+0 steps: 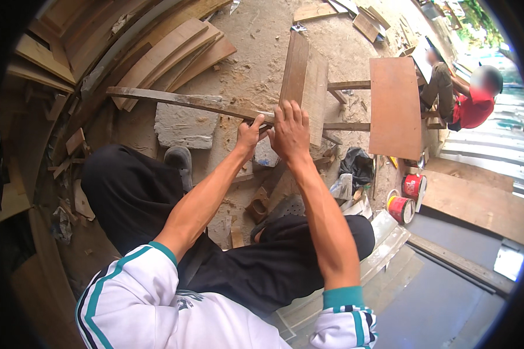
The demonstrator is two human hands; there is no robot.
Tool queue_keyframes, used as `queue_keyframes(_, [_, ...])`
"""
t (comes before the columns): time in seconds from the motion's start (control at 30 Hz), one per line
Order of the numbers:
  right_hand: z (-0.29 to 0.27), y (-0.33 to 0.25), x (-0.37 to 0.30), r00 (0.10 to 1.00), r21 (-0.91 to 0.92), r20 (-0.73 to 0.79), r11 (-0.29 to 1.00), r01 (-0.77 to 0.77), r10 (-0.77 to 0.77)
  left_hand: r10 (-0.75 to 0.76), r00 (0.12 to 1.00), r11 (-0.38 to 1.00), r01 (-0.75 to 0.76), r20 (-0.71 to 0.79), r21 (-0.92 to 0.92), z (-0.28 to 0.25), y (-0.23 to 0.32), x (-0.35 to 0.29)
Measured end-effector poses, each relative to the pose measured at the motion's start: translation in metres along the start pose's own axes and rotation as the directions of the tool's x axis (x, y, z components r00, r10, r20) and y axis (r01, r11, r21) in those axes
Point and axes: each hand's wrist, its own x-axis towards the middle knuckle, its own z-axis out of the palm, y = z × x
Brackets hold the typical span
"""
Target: The person assembles a wooden chair by hand. They fit wooden legs into the seat frame, align the pieces, and secure them together using a hammer and a small block of wood to tap the joints.
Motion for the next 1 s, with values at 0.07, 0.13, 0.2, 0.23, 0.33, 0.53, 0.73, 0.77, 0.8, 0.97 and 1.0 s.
queue_keyframes(0.07, [0.017, 0.007, 0.011, 0.978, -0.287, 0.065, 0.935, 0.209, -0.198, -0.004, 1.000, 1.000, 0.004, 0.017, 0.009, -0.004, -0.001, 0.004])
queue_keyframes(0.13, [0.034, 0.012, 0.024, 0.961, -0.457, 0.186, 0.848, 0.268, -0.203, 0.021, 0.998, 1.000, -0.021, 0.051, 0.008, 0.005, 0.002, 0.001])
queue_keyframes(0.2, [0.032, -0.001, 0.036, 0.915, -0.555, 0.387, 0.764, 0.328, -0.112, 0.000, 0.999, 1.000, -0.001, 0.045, 0.026, 0.003, 0.004, -0.002])
queue_keyframes(0.23, [0.030, -0.004, 0.039, 0.908, -0.555, 0.408, 0.764, 0.329, -0.095, -0.009, 0.999, 0.999, 0.008, 0.044, 0.032, 0.004, 0.005, -0.003])
queue_keyframes(0.33, [0.028, -0.010, 0.044, 0.879, -0.554, 0.473, 0.758, 0.345, -0.055, -0.016, 0.999, 0.999, 0.014, 0.052, 0.035, 0.002, 0.006, -0.003])
queue_keyframes(0.53, [0.041, -0.003, 0.044, 0.849, -0.503, 0.518, 0.767, 0.399, -0.101, -0.049, 0.994, 0.999, 0.050, 0.101, -0.011, 0.001, 0.006, -0.005])
queue_keyframes(0.73, [0.044, -0.002, 0.044, 0.868, -0.416, 0.476, 0.833, 0.364, -0.142, -0.128, 0.980, 0.991, 0.123, 0.153, 0.045, -0.014, 0.011, -0.001])
queue_keyframes(0.77, [0.044, -0.002, 0.044, 0.862, -0.406, 0.489, 0.841, 0.358, -0.131, -0.148, 0.975, 0.987, 0.135, 0.168, 0.083, -0.016, 0.015, -0.002])
queue_keyframes(0.8, [0.043, -0.001, 0.044, 0.856, -0.397, 0.503, 0.848, 0.352, -0.120, -0.167, 0.969, 0.982, 0.147, 0.182, 0.120, -0.018, 0.018, -0.003])
queue_keyframes(0.97, [0.052, 0.002, 0.040, 0.887, -0.362, 0.439, 0.877, 0.317, -0.139, -0.191, 0.979, 0.943, 0.162, 0.074, 0.290, -0.034, 0.034, -0.010])
queue_keyframes(1.0, [0.053, 0.002, 0.040, 0.895, -0.353, 0.423, 0.884, 0.307, -0.142, -0.183, 0.982, 0.938, 0.162, 0.042, 0.305, -0.039, 0.038, -0.012])
